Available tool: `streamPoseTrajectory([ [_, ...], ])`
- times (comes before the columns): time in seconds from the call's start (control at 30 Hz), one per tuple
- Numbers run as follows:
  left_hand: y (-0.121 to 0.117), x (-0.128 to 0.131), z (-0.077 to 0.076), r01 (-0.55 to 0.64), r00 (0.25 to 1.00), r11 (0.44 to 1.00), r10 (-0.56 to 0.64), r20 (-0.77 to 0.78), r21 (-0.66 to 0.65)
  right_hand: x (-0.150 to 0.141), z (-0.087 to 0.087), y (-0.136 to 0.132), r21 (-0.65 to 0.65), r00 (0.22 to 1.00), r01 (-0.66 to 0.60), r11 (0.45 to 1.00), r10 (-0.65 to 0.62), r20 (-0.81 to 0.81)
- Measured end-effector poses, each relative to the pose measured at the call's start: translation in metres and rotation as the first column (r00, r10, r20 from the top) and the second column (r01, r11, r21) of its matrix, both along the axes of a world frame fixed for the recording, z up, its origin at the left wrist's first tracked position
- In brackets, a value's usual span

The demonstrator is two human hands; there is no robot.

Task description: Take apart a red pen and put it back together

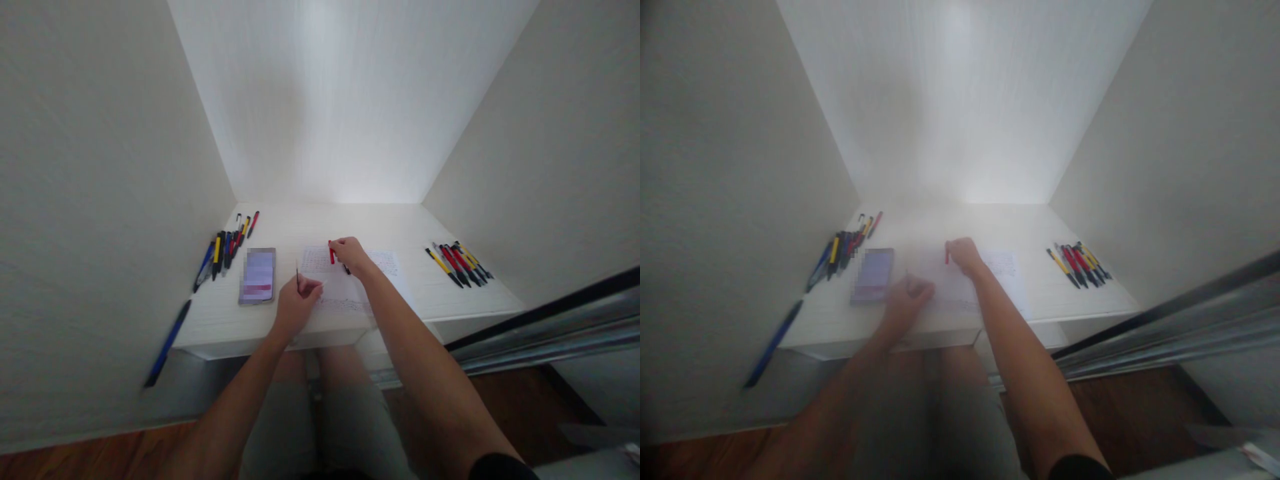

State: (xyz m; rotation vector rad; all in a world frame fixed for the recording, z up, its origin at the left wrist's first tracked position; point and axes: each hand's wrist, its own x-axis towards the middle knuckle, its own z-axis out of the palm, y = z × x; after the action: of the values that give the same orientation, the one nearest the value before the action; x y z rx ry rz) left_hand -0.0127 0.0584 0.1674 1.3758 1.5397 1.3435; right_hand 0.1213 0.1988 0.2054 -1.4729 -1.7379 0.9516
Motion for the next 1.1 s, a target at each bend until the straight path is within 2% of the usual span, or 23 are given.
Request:
streamPoseTrajectory([
  [0.1,0.0,0.001,0.0,-0.02,1.0,1.0,0.02,0.003,0.003,0.008,0.007,-0.021,-0.009,0.975,-0.042,0.999,0.039,-0.219],
  [0.17,-0.001,0.001,0.001,-0.039,0.999,0.999,0.039,0.013,0.011,0.012,0.006,-0.038,-0.041,0.899,-0.074,0.996,0.049,-0.436],
  [0.2,-0.002,0.001,0.0,-0.049,0.999,0.999,0.048,0.018,0.014,0.013,0.005,-0.046,-0.102,0.763,-0.119,0.988,0.025,-0.646],
  [0.23,-0.002,0.001,0.0,-0.057,0.998,0.998,0.056,0.023,0.018,0.014,0.002,-0.054,-0.167,0.593,-0.179,0.97,-0.029,-0.805],
  [0.3,-0.003,0.001,-0.001,-0.066,0.998,0.997,0.065,0.026,0.033,0.013,-0.004,-0.063,-0.267,0.251,-0.312,0.912,-0.192,-0.949],
  [0.33,-0.003,0.001,-0.002,-0.067,0.998,0.997,0.066,0.025,0.045,0.012,-0.008,-0.066,-0.298,0.145,-0.36,0.884,-0.263,-0.954],
  [0.4,-0.003,0.002,-0.003,-0.065,0.998,0.995,0.063,0.022,0.073,0.01,-0.013,-0.069,-0.333,0.016,-0.4,0.854,-0.356,-0.934],
  [0.47,-0.003,0.003,-0.005,-0.058,0.998,0.994,0.056,0.018,0.095,0.009,-0.016,-0.07,-0.344,-0.05,-0.406,0.846,-0.397,-0.917],
  [0.6,-0.002,0.004,-0.005,-0.048,0.999,0.992,0.049,-0.003,0.115,0.011,-0.018,-0.071,-0.352,-0.078,-0.376,0.857,-0.408,-0.91],
  [0.73,-0.003,0.004,-0.002,-0.048,0.998,0.99,0.052,-0.024,0.132,0.011,-0.02,-0.072,-0.369,-0.092,-0.291,0.883,-0.41,-0.908],
  [0.83,-0.005,0.005,0.001,-0.064,0.997,0.99,0.069,-0.035,0.127,0.01,-0.021,-0.073,-0.366,-0.062,-0.188,0.911,-0.383,-0.922],
  [0.9,-0.007,0.006,0.004,-0.087,0.995,0.988,0.094,-0.047,0.126,0.01,-0.023,-0.076,-0.326,0.028,-0.083,0.942,-0.325,-0.945],
  [1.0,-0.008,0.006,0.006,-0.122,0.989,0.983,0.132,-0.07,0.135,0.009,-0.028,-0.082,-0.209,0.247,0.072,0.975,-0.22,-0.943],
  [1.1,-0.009,0.005,0.005,-0.147,0.982,0.978,0.162,-0.094,0.148,0.01,-0.038,-0.086,-0.091,0.437,0.132,0.987,-0.14,-0.889],
])
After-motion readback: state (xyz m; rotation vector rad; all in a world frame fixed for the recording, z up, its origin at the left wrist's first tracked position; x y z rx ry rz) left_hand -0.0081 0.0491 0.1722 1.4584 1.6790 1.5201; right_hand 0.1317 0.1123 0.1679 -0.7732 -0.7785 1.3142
